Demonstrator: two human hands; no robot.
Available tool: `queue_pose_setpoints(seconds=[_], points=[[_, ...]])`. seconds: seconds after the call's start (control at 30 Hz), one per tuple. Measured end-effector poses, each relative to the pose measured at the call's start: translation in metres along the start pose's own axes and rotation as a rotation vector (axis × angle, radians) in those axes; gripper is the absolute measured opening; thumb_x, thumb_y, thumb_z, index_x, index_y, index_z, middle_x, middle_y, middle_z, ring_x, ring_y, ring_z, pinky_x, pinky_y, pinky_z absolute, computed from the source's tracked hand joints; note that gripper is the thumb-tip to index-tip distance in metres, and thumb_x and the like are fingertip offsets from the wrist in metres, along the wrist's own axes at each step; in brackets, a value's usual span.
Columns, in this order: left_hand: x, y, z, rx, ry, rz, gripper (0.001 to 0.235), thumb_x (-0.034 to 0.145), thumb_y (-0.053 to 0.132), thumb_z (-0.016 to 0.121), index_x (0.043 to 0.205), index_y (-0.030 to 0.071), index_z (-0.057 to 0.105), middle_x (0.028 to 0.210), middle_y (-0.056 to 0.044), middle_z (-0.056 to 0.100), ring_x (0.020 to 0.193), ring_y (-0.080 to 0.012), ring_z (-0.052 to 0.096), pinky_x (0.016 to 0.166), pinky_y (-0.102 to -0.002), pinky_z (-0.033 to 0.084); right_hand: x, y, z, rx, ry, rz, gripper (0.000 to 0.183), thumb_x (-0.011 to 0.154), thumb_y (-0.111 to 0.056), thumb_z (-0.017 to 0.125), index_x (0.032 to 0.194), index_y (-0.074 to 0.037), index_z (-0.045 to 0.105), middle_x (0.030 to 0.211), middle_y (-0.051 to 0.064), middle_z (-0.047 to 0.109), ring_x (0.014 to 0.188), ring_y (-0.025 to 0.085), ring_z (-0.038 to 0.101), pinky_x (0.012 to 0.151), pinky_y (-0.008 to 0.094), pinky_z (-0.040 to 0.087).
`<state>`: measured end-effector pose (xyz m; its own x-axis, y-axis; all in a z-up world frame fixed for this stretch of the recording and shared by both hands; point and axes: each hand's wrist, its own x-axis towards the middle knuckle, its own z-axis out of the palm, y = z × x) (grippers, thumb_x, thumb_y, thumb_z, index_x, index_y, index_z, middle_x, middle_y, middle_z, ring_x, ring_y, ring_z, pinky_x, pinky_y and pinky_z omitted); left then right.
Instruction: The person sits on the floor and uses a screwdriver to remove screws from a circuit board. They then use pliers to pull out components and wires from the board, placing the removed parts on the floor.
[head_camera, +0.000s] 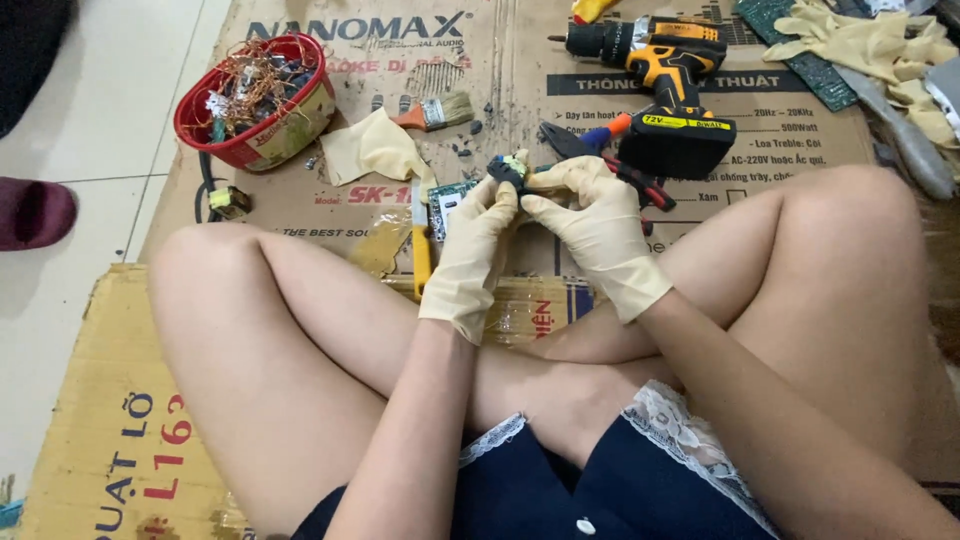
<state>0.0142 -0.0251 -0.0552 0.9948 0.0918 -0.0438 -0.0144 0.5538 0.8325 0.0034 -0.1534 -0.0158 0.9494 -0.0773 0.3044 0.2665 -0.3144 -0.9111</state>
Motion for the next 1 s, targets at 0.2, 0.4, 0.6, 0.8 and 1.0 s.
queue_pose_setpoints(seconds=[0.2, 0.4, 0.6, 0.8, 1.0], points=[[0.01, -0.012, -0.018, 0.146, 0.017, 0.013, 0.044, 0.094, 0.018, 0.077, 0.134, 0.005, 0.065, 0.118, -0.013, 0.072, 0.104, -0.0166, 0.065, 0.093, -0.035, 0.06, -0.009, -0.015, -0.011, -0.002, 0.01, -0.134, 0.029, 0.073, -0.016, 0.093, 0.1, -0.016, 0.081, 0.096, 0.004, 0.07, 0.093, 0.017, 0.069, 0.089, 0.029, 0.054], [-0.005, 0.008, -0.002, 0.316, 0.074, 0.03, 0.042, 0.087, 0.023, 0.084, 0.127, 0.013, 0.073, 0.116, -0.007, 0.074, 0.104, -0.0083, 0.062, 0.092, -0.03, 0.058, -0.012, -0.007, -0.013, -0.07, 0.055, -0.212, 0.024, 0.074, -0.021, 0.096, 0.094, -0.019, 0.083, 0.088, 0.003, 0.074, 0.082, 0.02, 0.071, 0.08, 0.029, 0.056], [-0.013, 0.011, 0.006, 0.325, 0.111, 0.028, 0.04, 0.089, 0.023, 0.081, 0.128, 0.014, 0.072, 0.116, -0.005, 0.073, 0.103, -0.0075, 0.06, 0.094, -0.027, 0.055, -0.015, -0.01, -0.012, -0.132, 0.115, -0.257, 0.023, 0.075, -0.019, 0.095, 0.094, -0.018, 0.083, 0.085, 0.002, 0.074, 0.075, 0.018, 0.07, 0.076, 0.026, 0.056], [-0.004, -0.004, -0.003, 0.396, 0.125, 0.018, 0.04, 0.089, 0.021, 0.081, 0.127, 0.013, 0.072, 0.113, -0.007, 0.074, 0.104, -0.0097, 0.06, 0.095, -0.03, 0.054, -0.012, -0.01, -0.01, -0.094, 0.012, -0.218, 0.024, 0.079, -0.01, 0.084, 0.103, -0.011, 0.079, 0.088, 0.004, 0.072, 0.08, 0.018, 0.07, 0.078, 0.035, 0.057], [-0.013, 0.009, 0.018, 0.41, 0.114, 0.001, 0.042, 0.086, 0.014, 0.079, 0.127, 0.01, 0.071, 0.108, -0.007, 0.072, 0.099, -0.0118, 0.06, 0.092, -0.031, 0.055, -0.005, 0.01, -0.017, -0.365, -0.081, -0.418, 0.023, 0.079, -0.013, 0.083, 0.102, -0.012, 0.078, 0.096, 0.008, 0.069, 0.085, 0.03, 0.07, 0.082, 0.04, 0.055]])
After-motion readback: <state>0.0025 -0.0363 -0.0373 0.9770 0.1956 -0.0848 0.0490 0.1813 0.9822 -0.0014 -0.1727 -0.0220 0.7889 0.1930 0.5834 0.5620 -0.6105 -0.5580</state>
